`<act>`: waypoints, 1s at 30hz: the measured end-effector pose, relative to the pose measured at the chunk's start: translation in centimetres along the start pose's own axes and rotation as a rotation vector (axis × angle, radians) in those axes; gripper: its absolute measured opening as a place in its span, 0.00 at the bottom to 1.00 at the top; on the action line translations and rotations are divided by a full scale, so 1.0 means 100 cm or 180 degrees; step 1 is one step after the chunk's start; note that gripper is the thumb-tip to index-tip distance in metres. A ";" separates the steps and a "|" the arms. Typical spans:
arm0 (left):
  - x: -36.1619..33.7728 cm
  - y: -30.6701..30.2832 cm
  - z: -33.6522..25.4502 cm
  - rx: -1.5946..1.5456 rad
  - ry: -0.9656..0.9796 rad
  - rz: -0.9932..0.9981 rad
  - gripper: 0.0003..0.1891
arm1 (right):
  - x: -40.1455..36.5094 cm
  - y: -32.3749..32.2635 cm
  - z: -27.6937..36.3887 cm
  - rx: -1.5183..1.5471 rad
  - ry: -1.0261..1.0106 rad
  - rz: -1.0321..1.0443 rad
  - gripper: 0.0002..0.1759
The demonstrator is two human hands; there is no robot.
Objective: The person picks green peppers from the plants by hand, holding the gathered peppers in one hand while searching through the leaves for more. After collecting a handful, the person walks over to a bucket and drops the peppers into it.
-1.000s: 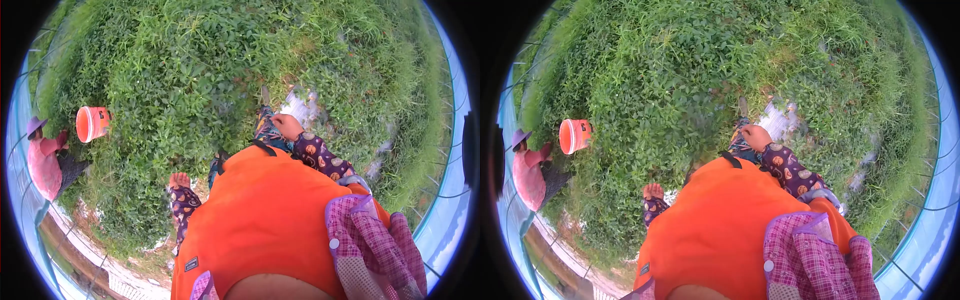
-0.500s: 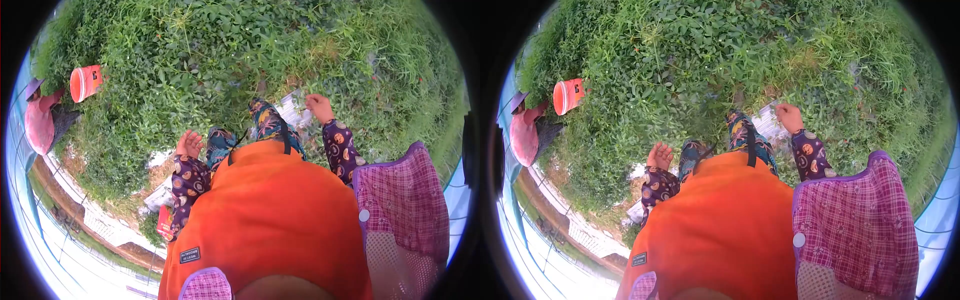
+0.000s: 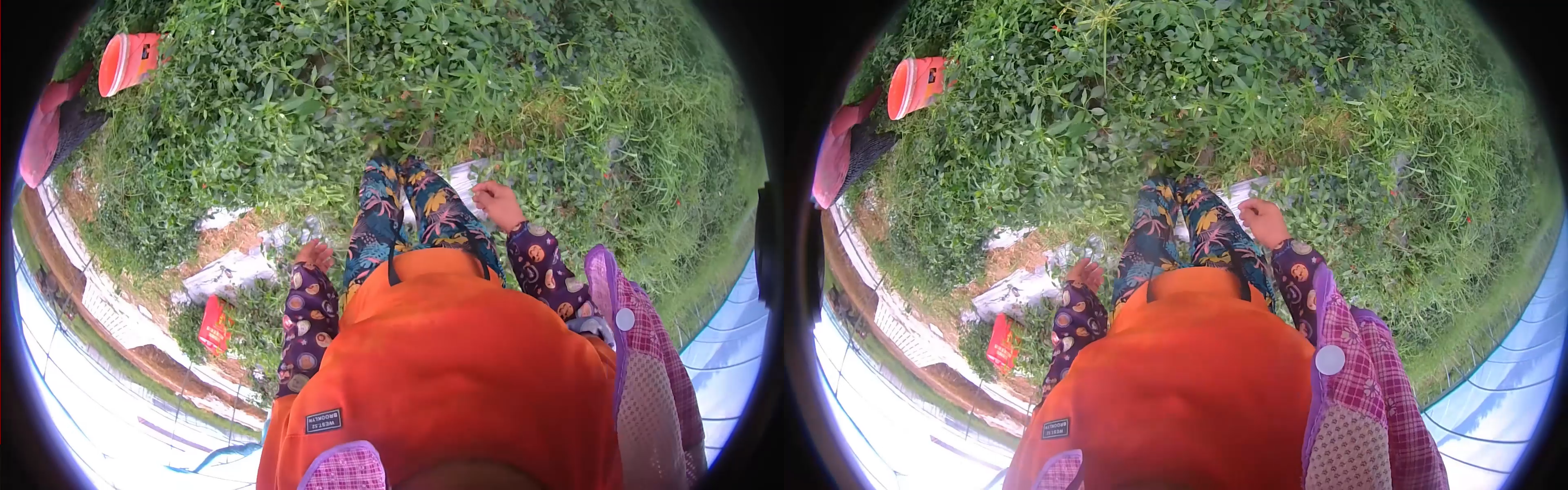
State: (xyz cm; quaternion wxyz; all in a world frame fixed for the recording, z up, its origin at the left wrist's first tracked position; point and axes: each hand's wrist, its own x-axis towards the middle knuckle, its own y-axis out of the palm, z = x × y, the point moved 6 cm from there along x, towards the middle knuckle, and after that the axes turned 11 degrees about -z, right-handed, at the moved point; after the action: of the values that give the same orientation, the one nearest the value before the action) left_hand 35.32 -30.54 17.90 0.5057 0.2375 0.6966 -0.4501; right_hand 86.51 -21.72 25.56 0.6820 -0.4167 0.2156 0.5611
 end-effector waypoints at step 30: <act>0.237 0.067 0.004 0.0030 0.0361 0.0291 0.18 | 0.094 0.111 -0.069 -0.1577 0.0070 0.0666 0.09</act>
State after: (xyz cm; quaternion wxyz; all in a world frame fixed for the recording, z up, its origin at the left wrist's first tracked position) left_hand 31.86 -30.65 -6.47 0.4843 0.2965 0.7105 -0.4156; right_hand 79.81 -21.60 10.93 0.4952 -0.5524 0.1209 0.6596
